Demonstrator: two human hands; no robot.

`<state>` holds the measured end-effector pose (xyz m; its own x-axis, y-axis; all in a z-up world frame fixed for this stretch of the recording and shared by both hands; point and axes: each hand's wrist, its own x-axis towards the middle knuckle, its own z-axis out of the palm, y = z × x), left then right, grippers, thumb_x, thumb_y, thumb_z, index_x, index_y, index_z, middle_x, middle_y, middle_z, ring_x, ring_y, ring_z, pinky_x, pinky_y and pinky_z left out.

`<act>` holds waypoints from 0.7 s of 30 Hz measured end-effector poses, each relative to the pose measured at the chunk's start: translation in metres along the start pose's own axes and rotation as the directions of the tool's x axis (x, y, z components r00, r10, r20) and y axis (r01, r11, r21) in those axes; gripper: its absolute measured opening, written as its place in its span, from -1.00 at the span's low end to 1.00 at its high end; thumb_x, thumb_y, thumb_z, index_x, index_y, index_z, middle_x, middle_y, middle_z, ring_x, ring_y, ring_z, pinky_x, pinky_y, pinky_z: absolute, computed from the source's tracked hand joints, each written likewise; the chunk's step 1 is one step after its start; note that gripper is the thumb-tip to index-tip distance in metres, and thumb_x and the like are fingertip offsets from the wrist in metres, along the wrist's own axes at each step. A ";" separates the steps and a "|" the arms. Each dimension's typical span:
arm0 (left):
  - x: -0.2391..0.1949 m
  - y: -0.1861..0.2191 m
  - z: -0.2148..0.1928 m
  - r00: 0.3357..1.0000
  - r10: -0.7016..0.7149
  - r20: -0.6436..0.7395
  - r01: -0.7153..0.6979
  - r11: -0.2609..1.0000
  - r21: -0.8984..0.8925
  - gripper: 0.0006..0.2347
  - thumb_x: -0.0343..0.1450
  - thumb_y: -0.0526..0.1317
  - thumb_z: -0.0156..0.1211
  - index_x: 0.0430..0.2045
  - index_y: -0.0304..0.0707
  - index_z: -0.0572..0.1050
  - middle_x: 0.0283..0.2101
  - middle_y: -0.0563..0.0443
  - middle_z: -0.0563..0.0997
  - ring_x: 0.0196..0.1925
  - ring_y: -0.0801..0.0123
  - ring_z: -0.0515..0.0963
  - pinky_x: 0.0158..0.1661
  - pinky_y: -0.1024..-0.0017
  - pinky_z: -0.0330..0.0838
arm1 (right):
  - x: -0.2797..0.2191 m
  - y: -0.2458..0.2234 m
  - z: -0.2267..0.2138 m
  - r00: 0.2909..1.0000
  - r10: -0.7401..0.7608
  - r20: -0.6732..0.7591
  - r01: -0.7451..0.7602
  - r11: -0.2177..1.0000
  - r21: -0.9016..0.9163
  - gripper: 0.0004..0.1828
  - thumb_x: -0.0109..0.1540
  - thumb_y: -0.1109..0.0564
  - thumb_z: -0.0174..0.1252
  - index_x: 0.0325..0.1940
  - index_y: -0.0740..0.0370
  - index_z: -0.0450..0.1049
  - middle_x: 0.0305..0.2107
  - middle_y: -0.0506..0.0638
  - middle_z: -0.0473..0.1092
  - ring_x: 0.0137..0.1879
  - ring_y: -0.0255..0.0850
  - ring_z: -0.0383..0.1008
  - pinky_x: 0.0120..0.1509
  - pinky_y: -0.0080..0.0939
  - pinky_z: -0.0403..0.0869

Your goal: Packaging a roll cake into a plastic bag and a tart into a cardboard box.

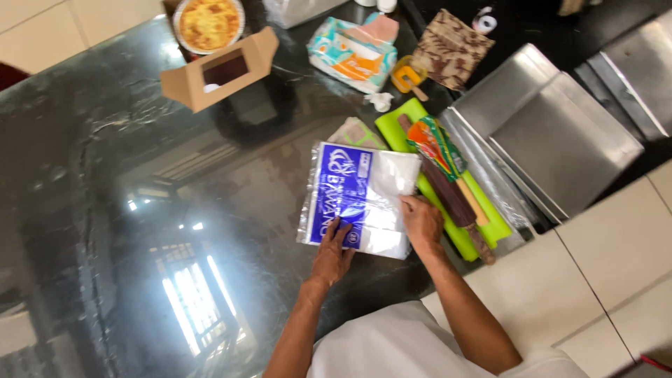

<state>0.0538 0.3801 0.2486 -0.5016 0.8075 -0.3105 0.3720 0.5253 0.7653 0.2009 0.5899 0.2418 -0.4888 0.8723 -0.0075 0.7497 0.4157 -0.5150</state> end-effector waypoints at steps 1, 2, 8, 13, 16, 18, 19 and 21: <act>0.002 -0.005 0.003 0.999 0.033 -0.012 -0.033 0.999 0.032 -0.49 0.36 -0.29 0.28 0.26 -0.08 0.34 0.49 -0.14 0.10 0.48 -0.08 0.16 0.33 0.20 0.22 | 0.001 0.002 0.001 0.995 -0.072 -0.071 0.071 0.997 -0.018 -0.78 0.20 0.01 0.31 -0.07 -0.04 0.66 -0.31 0.07 0.57 -0.23 0.06 0.57 -0.16 0.02 0.50; 0.004 -0.010 0.007 0.998 0.066 -0.023 -0.064 0.996 0.064 -0.47 0.35 -0.30 0.32 0.26 -0.10 0.35 0.48 -0.17 0.10 0.49 -0.12 0.13 0.36 0.16 0.15 | 0.002 0.004 0.002 0.980 -0.143 -0.141 0.139 0.989 -0.040 -0.87 0.23 0.03 0.30 -0.16 -0.02 0.67 -0.32 0.06 0.56 -0.20 0.06 0.57 -0.14 0.02 0.50; -0.001 -0.006 0.007 0.996 0.079 -0.035 -0.078 0.996 0.035 -0.51 0.38 -0.32 0.28 0.26 -0.12 0.36 0.47 -0.23 0.15 0.46 -0.16 0.18 0.33 0.17 0.19 | -0.005 -0.022 -0.031 0.973 -0.146 -0.180 0.170 0.977 0.126 -0.88 0.21 0.13 0.28 -0.19 0.11 0.66 -0.36 0.10 0.52 -0.25 0.03 0.54 -0.20 -0.04 0.48; 0.000 -0.016 0.007 0.936 0.085 -0.342 -0.093 0.996 -0.006 -0.56 0.40 -0.35 0.15 0.23 -0.07 0.41 0.41 -0.20 0.31 0.37 -0.09 0.39 0.33 0.22 0.34 | -0.005 -0.029 -0.044 0.996 0.024 -0.084 0.015 0.900 0.436 -0.88 0.29 0.19 0.20 -0.11 0.25 0.57 -0.41 0.06 0.53 -0.32 -0.24 0.50 -0.18 -0.25 0.46; 0.002 -0.019 -0.004 0.916 0.059 -0.396 -0.027 0.996 0.085 -0.51 0.41 -0.28 0.17 0.31 0.01 0.33 0.40 -0.19 0.30 0.38 -0.10 0.35 0.33 0.13 0.28 | 0.003 -0.022 -0.049 0.999 -0.017 -0.048 0.040 0.845 0.534 -0.89 0.34 0.20 0.13 -0.10 0.29 0.50 -0.37 0.04 0.55 -0.26 -0.32 0.52 -0.12 -0.31 0.48; 0.003 -0.016 -0.009 0.937 0.035 -0.347 0.036 0.980 0.194 -0.46 0.41 -0.22 0.23 0.36 0.07 0.29 0.41 -0.21 0.26 0.42 -0.15 0.25 0.33 0.03 0.17 | 0.012 -0.013 -0.051 0.999 -0.040 -0.032 0.051 0.805 0.592 -0.91 0.38 0.20 0.10 -0.11 0.29 0.45 -0.34 0.02 0.57 -0.22 -0.32 0.54 -0.08 -0.31 0.50; 0.003 -0.014 -0.009 0.955 0.036 -0.293 0.044 0.964 0.261 -0.43 0.41 -0.19 0.22 0.37 0.13 0.23 0.44 -0.16 0.21 0.46 -0.07 0.21 0.33 -0.03 0.13 | 0.017 -0.007 -0.050 0.998 -0.064 -0.004 0.049 0.715 0.697 -0.92 0.41 0.20 0.06 -0.10 0.28 0.40 -0.29 0.01 0.57 -0.17 -0.32 0.55 -0.01 -0.30 0.50; 0.003 -0.012 -0.008 0.971 0.037 -0.236 0.043 0.944 0.327 -0.40 0.40 -0.15 0.21 0.39 0.18 0.16 0.48 -0.12 0.17 0.50 0.01 0.17 0.32 -0.09 0.08 | 0.026 -0.001 -0.056 0.996 -0.089 0.016 0.042 0.614 0.788 -0.92 0.45 0.20 0.03 -0.08 0.26 0.35 -0.25 -0.01 0.57 -0.13 -0.31 0.55 0.05 -0.29 0.50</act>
<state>0.0417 0.3748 0.2430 -0.6572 0.7405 -0.1401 0.5851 0.6185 0.5246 0.2125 0.6263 0.2900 -0.5603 0.8279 0.0249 0.0880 0.0893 -0.9921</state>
